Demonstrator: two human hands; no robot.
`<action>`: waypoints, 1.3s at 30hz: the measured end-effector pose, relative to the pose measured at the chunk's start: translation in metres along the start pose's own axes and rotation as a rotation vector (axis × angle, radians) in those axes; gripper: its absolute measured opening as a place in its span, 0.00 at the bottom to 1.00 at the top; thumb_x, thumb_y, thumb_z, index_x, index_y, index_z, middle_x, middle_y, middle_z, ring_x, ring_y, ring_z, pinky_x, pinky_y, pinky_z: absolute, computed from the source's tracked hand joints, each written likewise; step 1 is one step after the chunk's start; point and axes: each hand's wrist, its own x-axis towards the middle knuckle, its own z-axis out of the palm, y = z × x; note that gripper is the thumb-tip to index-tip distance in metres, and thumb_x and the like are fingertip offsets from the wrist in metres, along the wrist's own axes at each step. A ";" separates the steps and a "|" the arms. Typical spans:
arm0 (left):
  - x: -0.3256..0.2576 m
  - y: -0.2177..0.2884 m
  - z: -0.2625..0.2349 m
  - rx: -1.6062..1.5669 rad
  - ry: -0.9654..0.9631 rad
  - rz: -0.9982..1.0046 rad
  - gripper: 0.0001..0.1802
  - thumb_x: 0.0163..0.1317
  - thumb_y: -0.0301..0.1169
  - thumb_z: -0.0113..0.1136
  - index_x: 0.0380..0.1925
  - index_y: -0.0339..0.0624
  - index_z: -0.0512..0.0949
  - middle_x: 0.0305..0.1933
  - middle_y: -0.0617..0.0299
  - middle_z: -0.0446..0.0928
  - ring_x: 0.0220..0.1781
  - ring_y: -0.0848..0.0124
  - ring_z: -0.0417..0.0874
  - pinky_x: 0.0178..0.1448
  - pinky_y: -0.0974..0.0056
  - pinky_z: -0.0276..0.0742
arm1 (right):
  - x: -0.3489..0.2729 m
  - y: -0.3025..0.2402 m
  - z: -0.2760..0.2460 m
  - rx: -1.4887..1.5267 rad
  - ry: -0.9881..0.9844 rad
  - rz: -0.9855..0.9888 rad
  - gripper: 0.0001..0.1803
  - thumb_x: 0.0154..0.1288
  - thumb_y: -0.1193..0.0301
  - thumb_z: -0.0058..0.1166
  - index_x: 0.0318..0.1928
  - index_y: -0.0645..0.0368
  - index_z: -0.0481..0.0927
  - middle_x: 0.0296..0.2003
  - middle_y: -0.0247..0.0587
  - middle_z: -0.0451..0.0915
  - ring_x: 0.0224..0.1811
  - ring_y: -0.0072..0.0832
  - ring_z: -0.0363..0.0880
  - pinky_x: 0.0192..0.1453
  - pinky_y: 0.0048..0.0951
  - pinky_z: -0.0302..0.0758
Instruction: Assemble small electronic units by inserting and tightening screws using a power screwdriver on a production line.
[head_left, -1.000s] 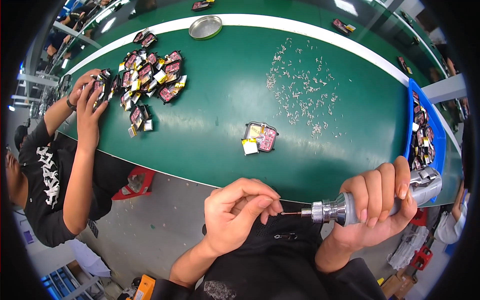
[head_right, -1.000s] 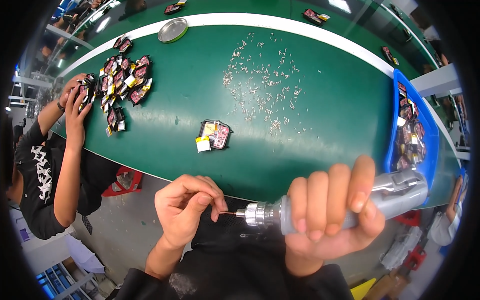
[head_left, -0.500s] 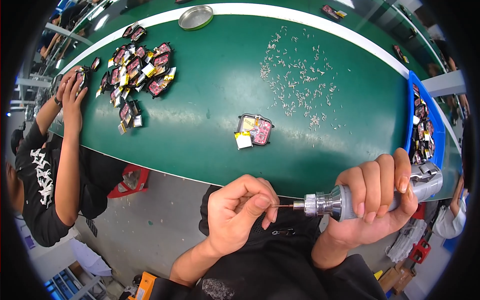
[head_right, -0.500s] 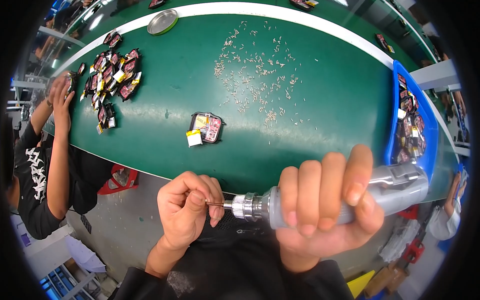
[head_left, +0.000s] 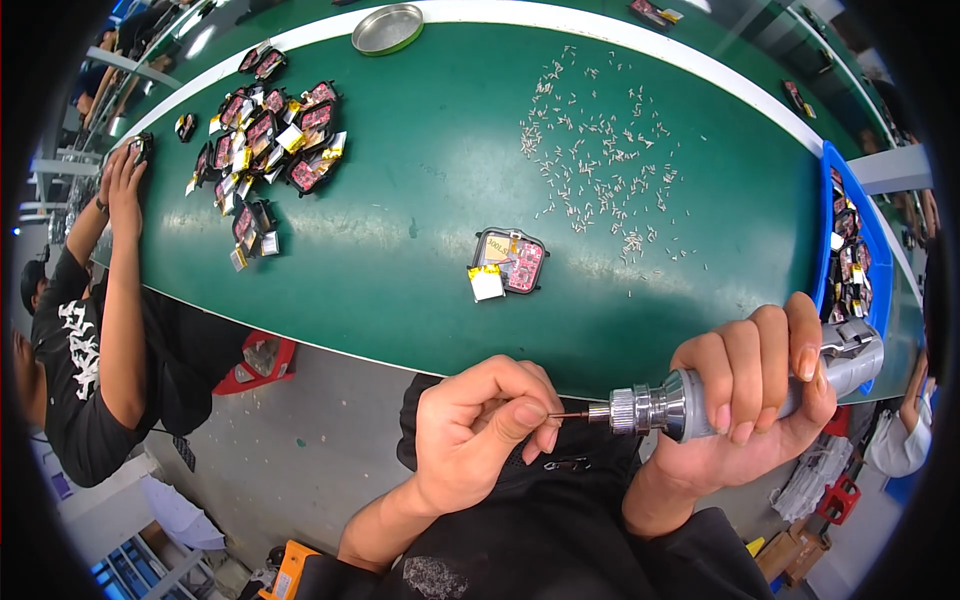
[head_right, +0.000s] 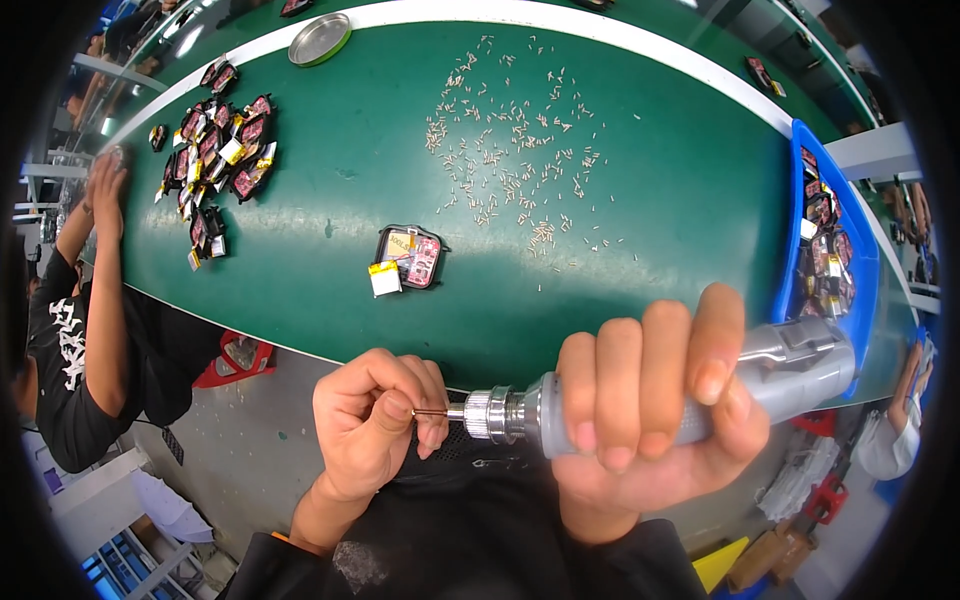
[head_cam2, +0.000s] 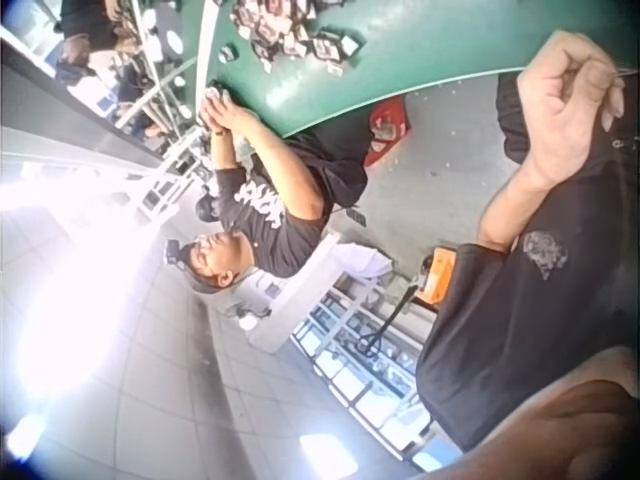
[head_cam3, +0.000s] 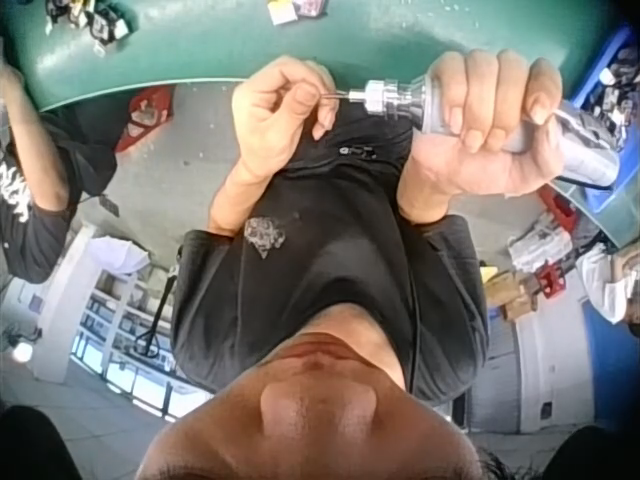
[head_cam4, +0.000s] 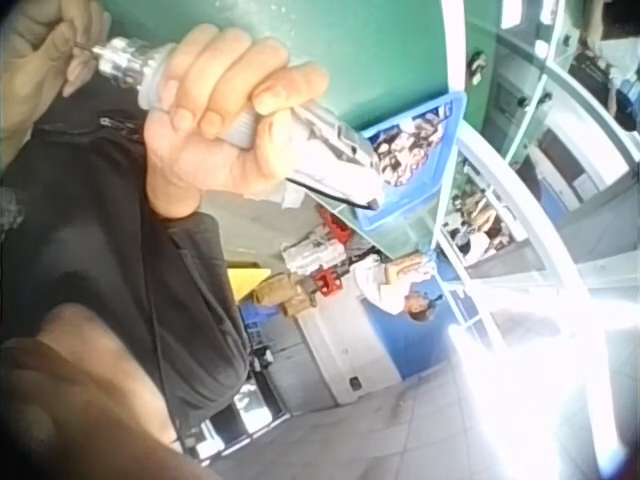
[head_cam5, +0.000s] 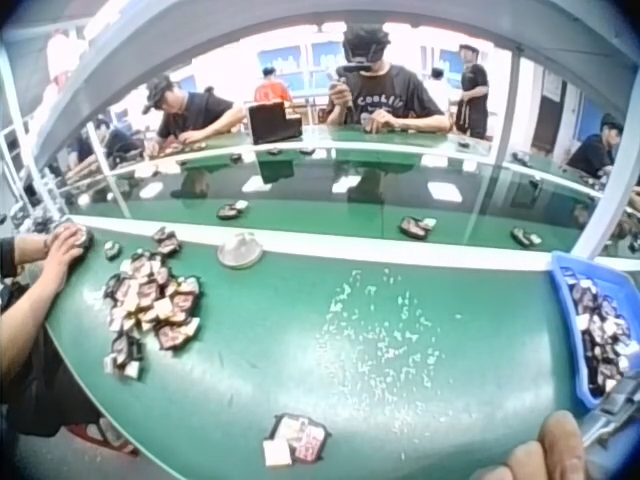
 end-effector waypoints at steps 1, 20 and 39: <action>0.000 0.000 -0.001 0.013 -0.003 -0.001 0.09 0.68 0.26 0.52 0.31 0.29 0.73 0.27 0.53 0.75 0.23 0.77 0.70 0.26 0.74 0.67 | 0.000 0.000 -0.001 -0.001 -0.004 0.011 0.05 0.66 0.68 0.42 0.35 0.55 0.65 0.18 0.32 0.65 0.17 0.22 0.64 0.28 0.29 0.67; 0.014 0.016 0.005 0.417 0.038 -0.010 0.03 0.62 0.17 0.54 0.29 0.30 0.73 0.27 0.59 0.75 0.26 0.78 0.75 0.30 0.74 0.71 | -0.001 -0.003 -0.005 -0.034 0.072 0.011 0.05 0.64 0.73 0.44 0.32 0.57 0.62 0.16 0.31 0.62 0.14 0.19 0.61 0.23 0.24 0.63; 0.011 -0.002 0.006 0.029 -0.051 -0.095 0.11 0.72 0.30 0.45 0.31 0.36 0.66 0.28 0.59 0.72 0.24 0.82 0.66 0.25 0.77 0.61 | 0.001 -0.002 -0.001 -0.030 0.077 -0.064 0.07 0.62 0.74 0.49 0.33 0.56 0.64 0.16 0.30 0.62 0.15 0.18 0.61 0.26 0.23 0.63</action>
